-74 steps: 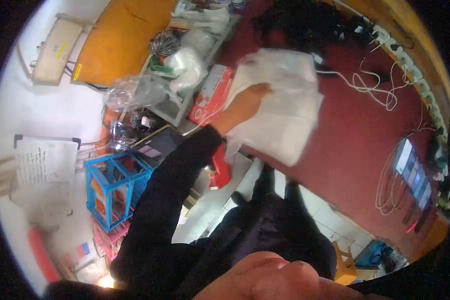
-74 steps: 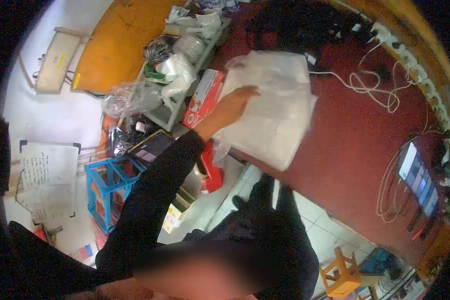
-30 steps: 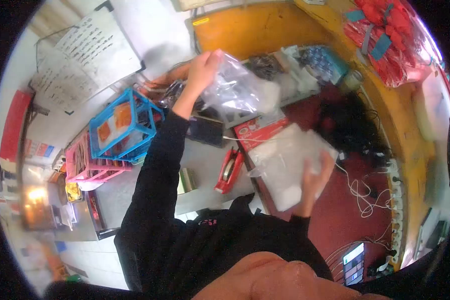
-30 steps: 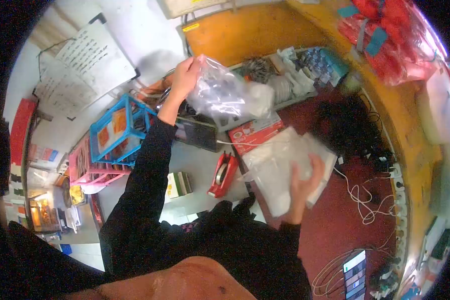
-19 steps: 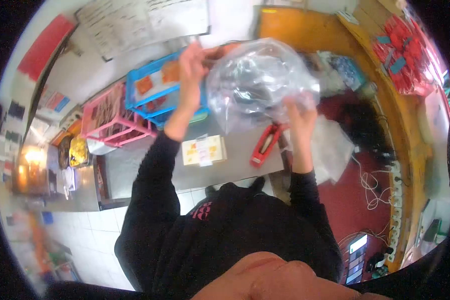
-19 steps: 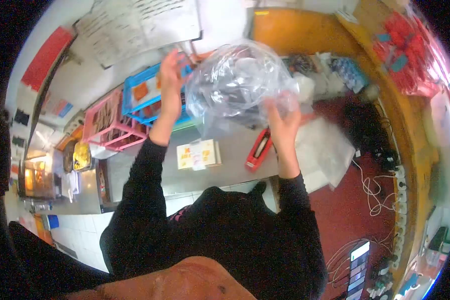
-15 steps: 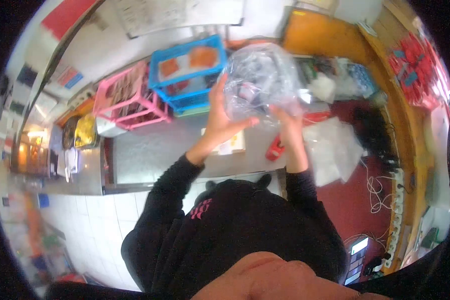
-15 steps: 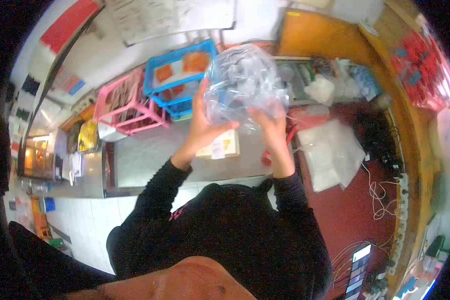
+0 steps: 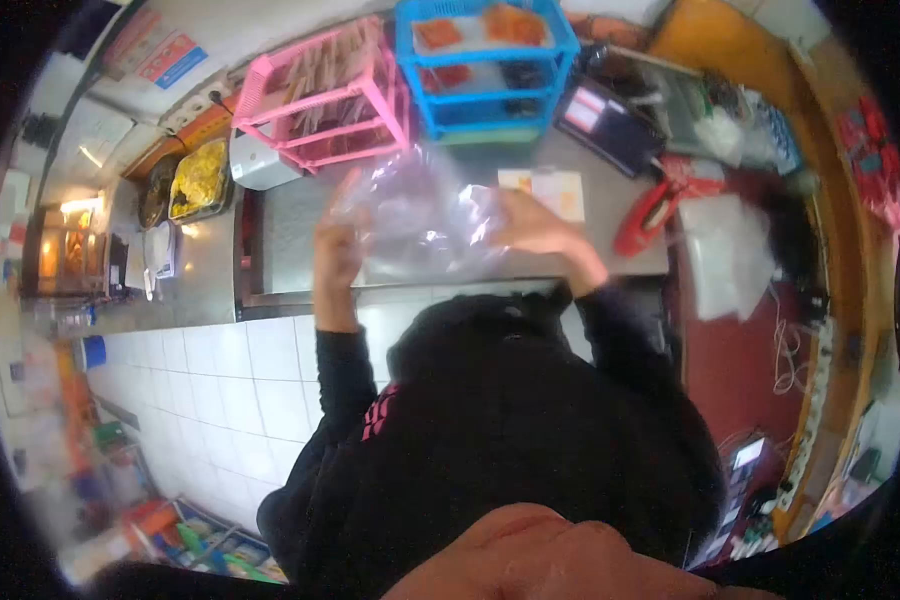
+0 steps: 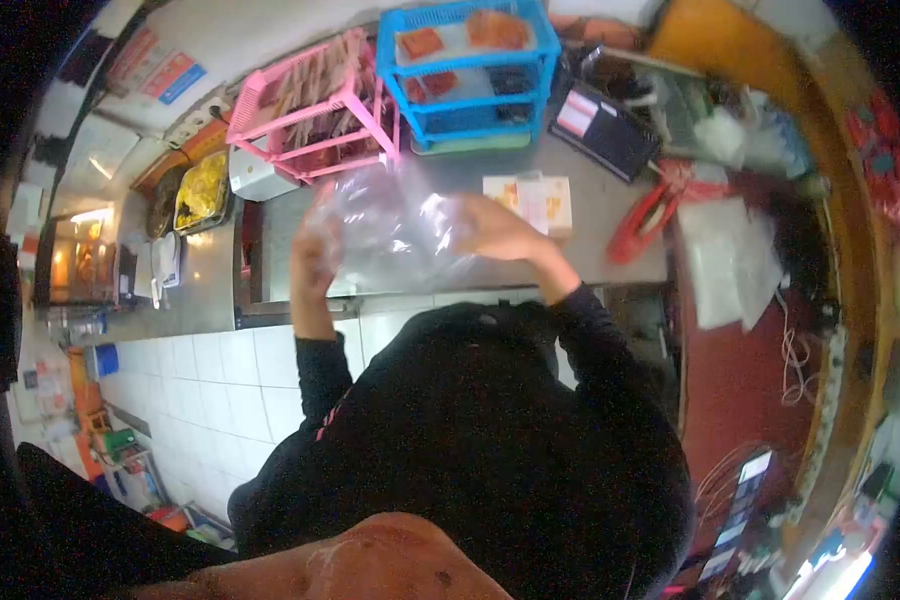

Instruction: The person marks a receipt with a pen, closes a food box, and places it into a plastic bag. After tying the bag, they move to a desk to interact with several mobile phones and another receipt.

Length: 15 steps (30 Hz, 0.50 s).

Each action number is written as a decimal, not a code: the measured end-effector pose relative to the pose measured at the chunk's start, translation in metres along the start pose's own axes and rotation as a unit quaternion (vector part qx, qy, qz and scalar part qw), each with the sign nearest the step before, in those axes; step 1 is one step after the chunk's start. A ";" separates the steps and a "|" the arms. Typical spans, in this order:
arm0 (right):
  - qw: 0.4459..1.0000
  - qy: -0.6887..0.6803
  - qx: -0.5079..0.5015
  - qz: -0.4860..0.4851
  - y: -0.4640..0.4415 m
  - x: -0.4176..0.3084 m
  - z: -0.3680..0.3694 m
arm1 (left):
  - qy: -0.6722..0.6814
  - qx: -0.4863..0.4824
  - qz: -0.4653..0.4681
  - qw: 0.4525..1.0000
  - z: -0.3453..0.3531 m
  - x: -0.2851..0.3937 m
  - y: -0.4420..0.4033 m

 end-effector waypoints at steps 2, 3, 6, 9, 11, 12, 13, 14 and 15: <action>0.951 -0.261 -0.087 0.139 0.000 0.023 0.051 | 0.190 -0.179 -0.093 0.961 -0.034 0.010 0.029; 0.875 -0.458 -0.023 0.155 0.006 0.020 0.078 | 0.291 -0.184 -0.071 0.936 -0.037 0.012 0.039; 0.637 -0.763 0.103 0.036 -0.010 0.018 0.093 | 0.393 -0.003 0.047 0.918 0.002 0.029 0.065; 0.463 -0.879 0.095 -0.063 -0.019 0.035 0.074 | 0.183 0.019 -0.006 0.983 -0.079 0.008 0.078; 0.491 -0.860 0.115 -0.078 -0.026 0.025 0.060 | -0.009 0.027 -0.044 0.999 -0.130 -0.014 0.090; 0.544 -0.827 0.110 -0.093 -0.031 0.024 0.062 | -0.040 0.114 -0.011 0.993 -0.126 -0.014 0.090; 0.593 -0.791 0.105 -0.109 -0.038 0.021 0.066 | -0.040 0.200 0.015 0.979 -0.125 -0.009 0.086; 0.717 -0.686 0.071 -0.104 -0.047 0.022 0.072 | -0.042 0.285 0.040 0.957 -0.125 0.000 0.082; 0.821 -0.558 0.038 -0.111 -0.055 0.022 0.079 | -0.042 0.368 0.066 0.927 -0.124 0.006 0.080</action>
Point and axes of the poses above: each hand's wrist, its own y-axis away from the middle knuckle, its own z-axis out of the palm, x = y × z, the point moved 2 cm from there along -y, towards the middle knuckle, and after that the axes turned 2 degrees about -z, right-handed, at the moved point
